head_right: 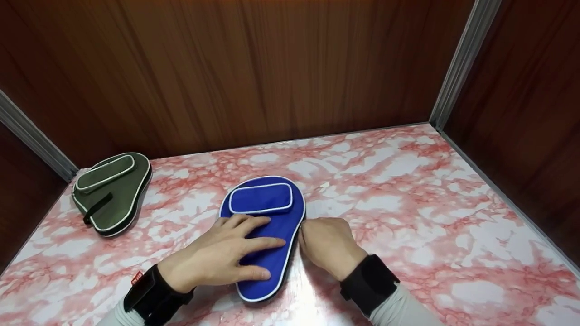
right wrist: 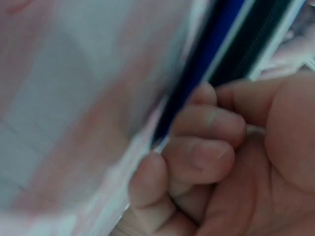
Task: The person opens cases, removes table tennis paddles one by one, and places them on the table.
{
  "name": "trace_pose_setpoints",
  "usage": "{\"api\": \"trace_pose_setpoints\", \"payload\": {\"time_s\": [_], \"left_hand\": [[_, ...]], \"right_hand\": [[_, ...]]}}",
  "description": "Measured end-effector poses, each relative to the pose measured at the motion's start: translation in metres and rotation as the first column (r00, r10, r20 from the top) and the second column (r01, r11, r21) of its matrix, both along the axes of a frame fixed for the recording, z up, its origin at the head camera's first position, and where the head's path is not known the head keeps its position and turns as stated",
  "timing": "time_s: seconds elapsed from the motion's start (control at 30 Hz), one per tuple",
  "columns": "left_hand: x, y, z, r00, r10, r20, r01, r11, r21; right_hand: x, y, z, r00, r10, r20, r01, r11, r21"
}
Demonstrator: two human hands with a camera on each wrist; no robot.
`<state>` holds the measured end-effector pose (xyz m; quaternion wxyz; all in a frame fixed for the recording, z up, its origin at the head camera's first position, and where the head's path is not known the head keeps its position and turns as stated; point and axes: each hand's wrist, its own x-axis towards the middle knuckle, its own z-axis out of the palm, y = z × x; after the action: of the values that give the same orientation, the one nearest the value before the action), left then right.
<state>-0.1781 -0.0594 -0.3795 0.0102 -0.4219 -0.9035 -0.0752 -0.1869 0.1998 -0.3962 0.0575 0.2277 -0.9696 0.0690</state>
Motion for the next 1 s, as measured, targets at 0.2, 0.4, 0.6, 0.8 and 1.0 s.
{"api": "trace_pose_setpoints", "payload": {"time_s": [0.2, 0.4, 0.6, 0.8, 1.0], "left_hand": [[0.001, 0.006, -0.002, 0.991, -0.122, -0.052, 0.123, 0.992, 0.016], [0.004, 0.009, -0.003, 0.999, -0.049, -0.005, 0.049, 0.998, 0.031], [0.004, 0.007, -0.003, 0.999, -0.037, -0.009, 0.038, 0.999, 0.023], [0.004, 0.008, -0.003, 0.999, -0.035, -0.012, 0.035, 0.999, 0.016], [0.005, 0.009, -0.003, 0.999, -0.043, -0.027, 0.043, 0.999, 0.02]], "right_hand": [[-0.018, -0.008, -0.001, 0.998, -0.057, 0.04, 0.058, 0.998, -0.018], [-0.027, -0.01, -0.004, 0.995, -0.033, 0.089, 0.038, 0.998, -0.054], [-0.021, -0.007, -0.002, 0.994, 0.044, 0.099, -0.039, 0.997, -0.061], [-0.013, -0.004, -0.003, 0.989, 0.101, 0.108, -0.095, 0.994, -0.059], [-0.006, 0.0, -0.004, 0.983, 0.154, 0.096, -0.148, 0.987, -0.069]]}}
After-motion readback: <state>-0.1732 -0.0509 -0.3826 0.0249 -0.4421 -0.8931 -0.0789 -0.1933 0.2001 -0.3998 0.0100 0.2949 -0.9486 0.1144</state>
